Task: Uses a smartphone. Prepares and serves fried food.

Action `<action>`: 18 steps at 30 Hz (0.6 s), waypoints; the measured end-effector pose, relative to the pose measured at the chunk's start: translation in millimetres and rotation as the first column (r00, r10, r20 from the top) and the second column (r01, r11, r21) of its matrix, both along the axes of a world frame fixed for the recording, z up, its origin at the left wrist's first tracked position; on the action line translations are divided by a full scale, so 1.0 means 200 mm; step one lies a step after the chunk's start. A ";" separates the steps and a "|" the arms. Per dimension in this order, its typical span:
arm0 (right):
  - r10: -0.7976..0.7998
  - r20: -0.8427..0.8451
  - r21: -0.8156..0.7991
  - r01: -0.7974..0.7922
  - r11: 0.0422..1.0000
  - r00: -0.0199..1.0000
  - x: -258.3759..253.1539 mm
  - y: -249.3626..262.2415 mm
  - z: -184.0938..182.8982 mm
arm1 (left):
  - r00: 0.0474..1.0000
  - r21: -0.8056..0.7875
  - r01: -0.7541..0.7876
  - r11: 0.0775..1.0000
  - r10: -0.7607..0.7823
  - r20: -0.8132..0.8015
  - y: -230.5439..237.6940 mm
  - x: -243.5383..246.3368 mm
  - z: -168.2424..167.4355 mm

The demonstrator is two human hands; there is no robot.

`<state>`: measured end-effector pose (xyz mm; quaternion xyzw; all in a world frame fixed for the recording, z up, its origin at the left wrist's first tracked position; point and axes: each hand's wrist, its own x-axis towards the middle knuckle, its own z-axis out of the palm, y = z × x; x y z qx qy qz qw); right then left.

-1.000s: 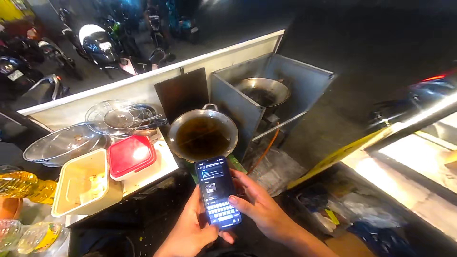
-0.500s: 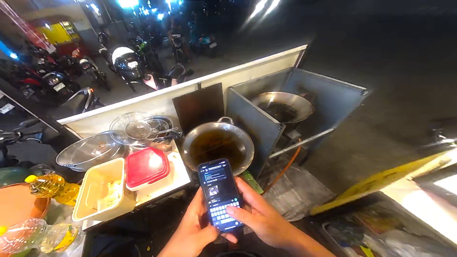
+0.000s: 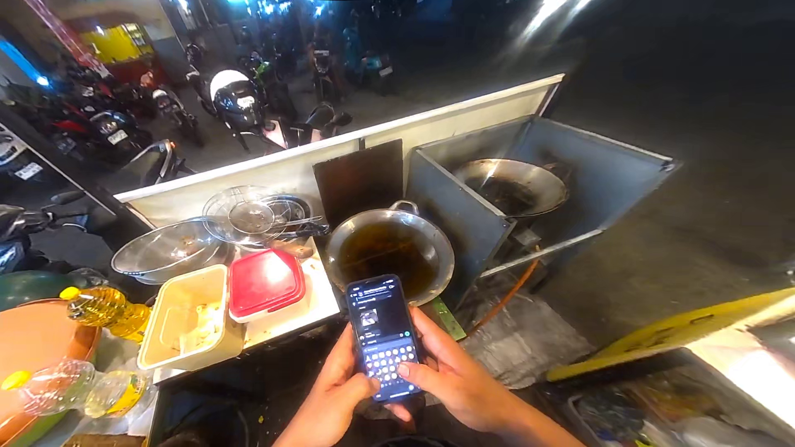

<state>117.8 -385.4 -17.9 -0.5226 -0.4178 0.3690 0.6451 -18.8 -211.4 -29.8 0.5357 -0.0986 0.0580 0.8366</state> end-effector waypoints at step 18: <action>0.194 0.010 0.046 -0.195 0.980 0.981 -0.34 0.17 -0.06 | 0.978 -0.078 -0.204 0.976 0.199 -0.066 0.01 -0.49 -0.05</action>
